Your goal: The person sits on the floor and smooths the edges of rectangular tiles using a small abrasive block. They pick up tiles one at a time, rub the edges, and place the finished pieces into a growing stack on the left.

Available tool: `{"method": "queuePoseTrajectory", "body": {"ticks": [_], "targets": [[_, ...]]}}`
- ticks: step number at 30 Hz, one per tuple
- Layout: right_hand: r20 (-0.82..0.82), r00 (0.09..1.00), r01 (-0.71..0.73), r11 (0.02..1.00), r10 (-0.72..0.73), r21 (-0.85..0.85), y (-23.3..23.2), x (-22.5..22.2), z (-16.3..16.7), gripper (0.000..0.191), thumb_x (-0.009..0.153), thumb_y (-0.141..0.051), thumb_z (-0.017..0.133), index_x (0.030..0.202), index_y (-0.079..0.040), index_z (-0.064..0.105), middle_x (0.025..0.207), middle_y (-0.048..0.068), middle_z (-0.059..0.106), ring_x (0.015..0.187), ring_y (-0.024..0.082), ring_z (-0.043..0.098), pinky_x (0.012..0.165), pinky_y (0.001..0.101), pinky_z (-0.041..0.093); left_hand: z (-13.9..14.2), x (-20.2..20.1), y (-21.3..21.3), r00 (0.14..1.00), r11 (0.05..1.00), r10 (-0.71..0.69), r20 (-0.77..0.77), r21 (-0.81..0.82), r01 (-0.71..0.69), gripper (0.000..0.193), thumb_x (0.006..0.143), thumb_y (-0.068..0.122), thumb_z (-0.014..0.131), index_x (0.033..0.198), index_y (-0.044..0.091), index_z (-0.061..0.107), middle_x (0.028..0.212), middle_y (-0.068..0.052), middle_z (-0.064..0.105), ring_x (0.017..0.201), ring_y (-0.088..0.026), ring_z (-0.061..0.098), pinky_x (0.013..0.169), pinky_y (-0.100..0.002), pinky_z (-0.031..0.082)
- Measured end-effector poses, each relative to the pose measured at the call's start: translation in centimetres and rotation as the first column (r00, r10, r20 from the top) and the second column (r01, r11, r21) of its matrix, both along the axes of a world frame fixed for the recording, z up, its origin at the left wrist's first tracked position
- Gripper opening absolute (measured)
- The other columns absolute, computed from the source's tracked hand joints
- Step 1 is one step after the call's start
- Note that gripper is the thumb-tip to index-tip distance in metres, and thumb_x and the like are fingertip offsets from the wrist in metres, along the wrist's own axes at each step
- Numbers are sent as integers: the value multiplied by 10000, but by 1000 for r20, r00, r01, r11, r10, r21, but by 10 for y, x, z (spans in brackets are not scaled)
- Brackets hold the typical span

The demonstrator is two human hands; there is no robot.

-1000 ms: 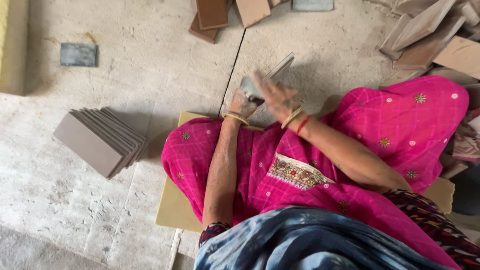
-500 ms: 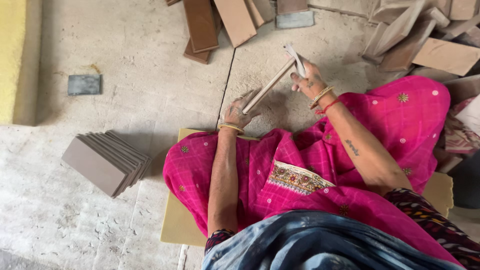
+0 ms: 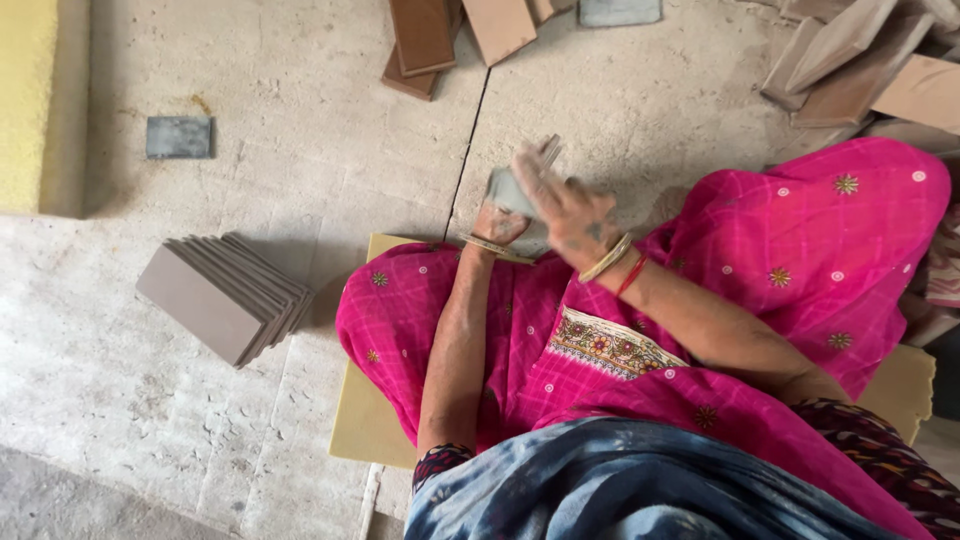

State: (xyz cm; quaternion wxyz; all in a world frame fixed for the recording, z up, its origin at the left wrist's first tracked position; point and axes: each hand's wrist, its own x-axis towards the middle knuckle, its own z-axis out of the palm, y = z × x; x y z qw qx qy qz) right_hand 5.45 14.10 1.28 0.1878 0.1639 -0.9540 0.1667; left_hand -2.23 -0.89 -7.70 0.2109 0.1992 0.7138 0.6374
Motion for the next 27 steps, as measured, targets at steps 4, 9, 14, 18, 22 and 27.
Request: {"method": "queuePoseTrajectory", "body": {"ticks": [4, 9, 14, 18, 22, 27], "targets": [[229, 966, 121, 993, -116, -7, 55, -41, -13, 878, 942, 91, 530, 1736, -195, 289, 1396, 173, 618, 742, 221, 649, 525, 270, 533, 24, 2, -11, 976, 984, 86, -201, -135, -115, 716, 770, 209, 844, 1411, 11, 593, 1121, -173, 726, 984, -241, 714, 898, -360, 582], [58, 980, 195, 980, -193, -41, 104, -32, -18, 776, 936, 25, 571, 1629, -203, 303, 1499, 167, 546, 897, 309, 725, 682, 352, 608, 45, 0, -14, 940, 981, 51, -339, 193, 16, 735, 843, 159, 833, 1517, 79, 552, 1328, -182, 703, 1196, -249, 675, 1025, -413, 537], [85, 996, 24, 963, -1, -270, 61, -9, -10, 624, 1006, 10, 559, 1596, -139, 417, 1548, 211, 545, 975, 271, 772, 658, 297, 641, 29, -5, -11, 985, 980, 14, -171, -192, -47, 681, 790, 272, 863, 1412, 130, 624, 1118, -109, 751, 971, -220, 730, 894, -366, 619], [-67, 997, -48, 958, 31, -284, 31, -20, 0, 503, 1083, -194, 565, 1578, -166, 477, 1516, 188, 592, 1109, 319, 753, 834, 325, 660, 31, -7, -20, 976, 990, 72, -207, -105, -96, 739, 758, 244, 889, 1415, 85, 590, 1203, -128, 720, 1065, -218, 713, 941, -365, 589], [93, 988, -45, 798, 126, -601, 40, -25, 7, 446, 1146, -358, 497, 1469, -58, 562, 1389, 218, 611, 968, 243, 752, 767, 296, 671, 48, -11, -35, 969, 923, 247, -28, 310, -226, 536, 789, 177, 897, 1264, 33, 693, 1183, -131, 742, 1076, -214, 720, 983, -381, 597], [224, 971, 101, 699, 86, -708, 71, -22, 16, 468, 1103, -400, 564, 1327, 11, 569, 1094, 118, 716, 898, 168, 737, 747, 290, 596, 66, -31, -33, 965, 947, 261, 23, 185, -261, 489, 717, 179, 916, 1136, 31, 711, 1026, -59, 789, 935, -151, 746, 872, -316, 613]]}}
